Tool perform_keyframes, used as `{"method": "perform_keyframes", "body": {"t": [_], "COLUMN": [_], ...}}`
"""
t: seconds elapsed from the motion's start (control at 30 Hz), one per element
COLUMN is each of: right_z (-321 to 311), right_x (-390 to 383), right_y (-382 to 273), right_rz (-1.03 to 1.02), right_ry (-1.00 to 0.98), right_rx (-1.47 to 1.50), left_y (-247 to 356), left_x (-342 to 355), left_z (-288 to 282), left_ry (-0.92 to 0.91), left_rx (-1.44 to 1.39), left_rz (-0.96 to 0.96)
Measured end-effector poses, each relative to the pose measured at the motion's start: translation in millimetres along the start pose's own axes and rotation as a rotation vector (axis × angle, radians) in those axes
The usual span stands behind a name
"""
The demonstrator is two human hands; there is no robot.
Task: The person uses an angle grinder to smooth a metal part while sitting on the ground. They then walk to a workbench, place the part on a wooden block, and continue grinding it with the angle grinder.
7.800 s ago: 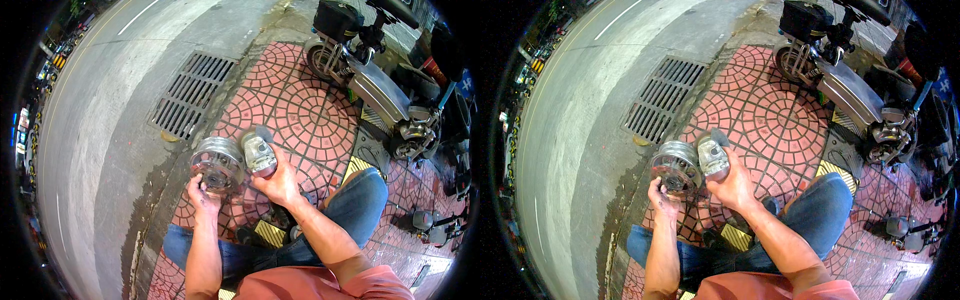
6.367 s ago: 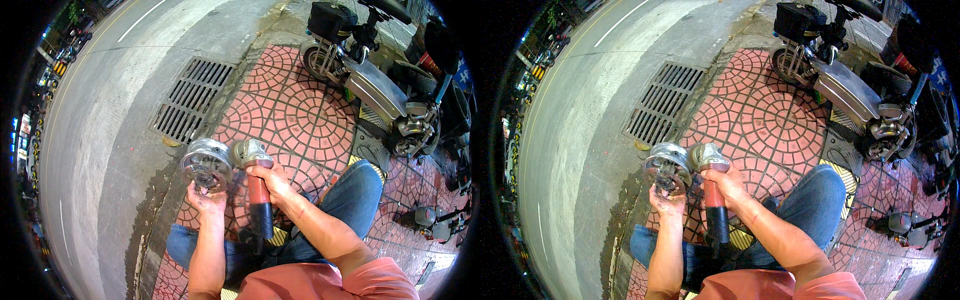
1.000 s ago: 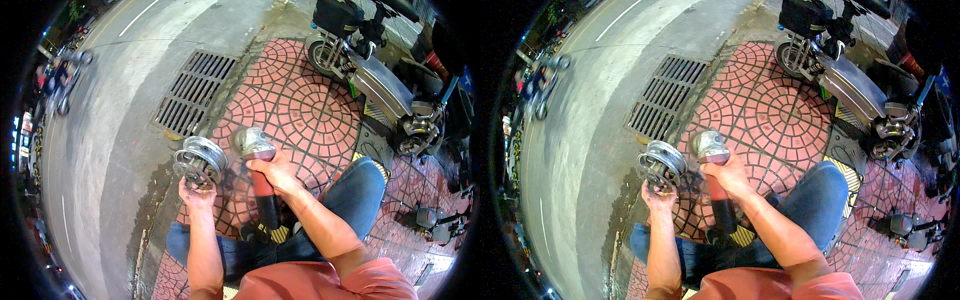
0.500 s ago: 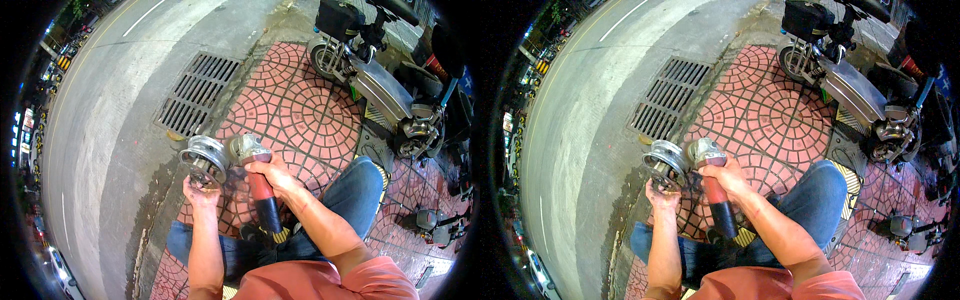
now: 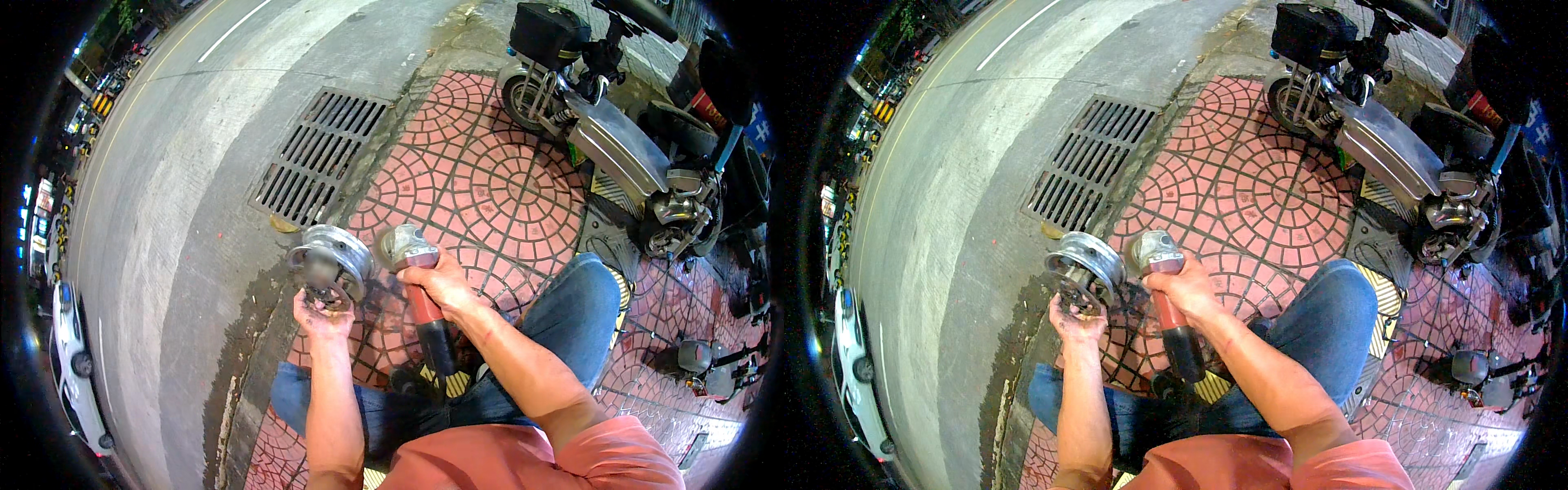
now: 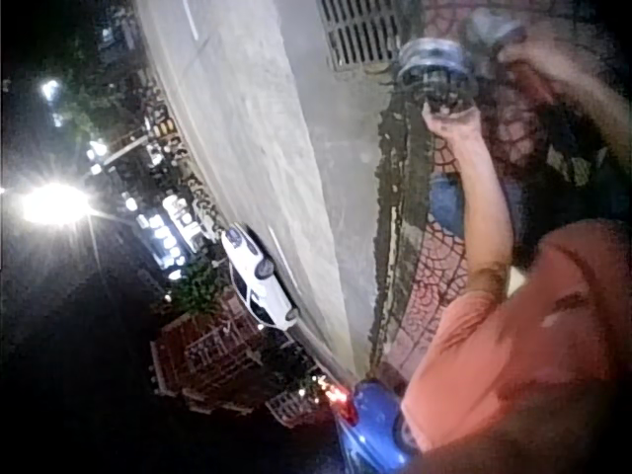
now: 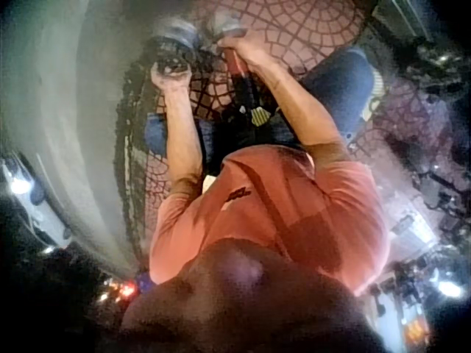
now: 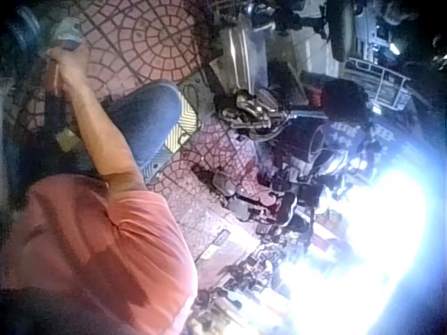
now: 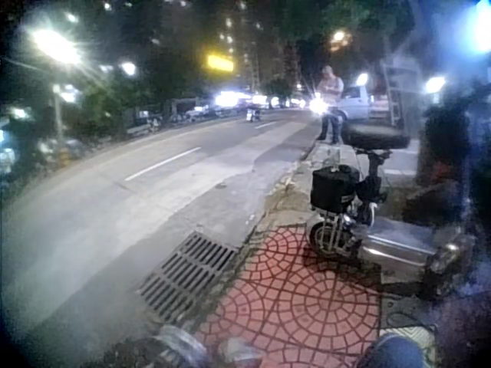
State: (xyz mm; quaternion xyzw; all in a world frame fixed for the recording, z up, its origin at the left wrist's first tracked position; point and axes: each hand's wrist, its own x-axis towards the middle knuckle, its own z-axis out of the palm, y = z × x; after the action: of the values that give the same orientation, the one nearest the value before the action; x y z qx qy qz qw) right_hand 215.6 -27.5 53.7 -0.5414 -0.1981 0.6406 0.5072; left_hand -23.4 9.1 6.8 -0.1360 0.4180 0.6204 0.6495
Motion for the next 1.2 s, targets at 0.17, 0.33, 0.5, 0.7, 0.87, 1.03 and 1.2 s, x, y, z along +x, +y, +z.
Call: {"method": "perform_keyframes", "body": {"t": [0.17,0.33,0.5,0.7,0.87,1.03,1.2], "right_z": [-1.4,-2.5,-2.9,-5.2,-2.7,-4.5,-3.6], "right_x": [3.6,6.7,8.5,9.4,7.5,7.8,10.0], "right_y": [2.5,2.2,3.1,2.5,-0.2,-2.1,-0.1], "right_rz": [-0.065,-0.119,-0.132,-0.117,-0.109,-0.083,-0.151], "right_ry": [0.004,0.052,0.061,0.075,0.067,0.062,0.068], "right_rx": [-0.086,-0.209,-0.187,-0.252,-0.289,-0.338,-0.357], "left_y": [-0.8,-0.1,1.1,-0.7,7.0,3.8,6.6], "left_x": [-6.3,-3.2,1.3,-8.3,9.2,-3.0,-4.2], "left_z": [2.8,0.8,-3.0,8.9,-7.7,5.9,4.6], "left_ry": [0.000,-0.015,-0.040,-0.018,-0.078,-0.020,-0.013], "left_rx": [0.045,0.100,0.106,0.110,0.128,0.157,0.123], "left_rz": [-0.033,-0.093,-0.081,-0.062,-0.057,-0.031,-0.081]}}
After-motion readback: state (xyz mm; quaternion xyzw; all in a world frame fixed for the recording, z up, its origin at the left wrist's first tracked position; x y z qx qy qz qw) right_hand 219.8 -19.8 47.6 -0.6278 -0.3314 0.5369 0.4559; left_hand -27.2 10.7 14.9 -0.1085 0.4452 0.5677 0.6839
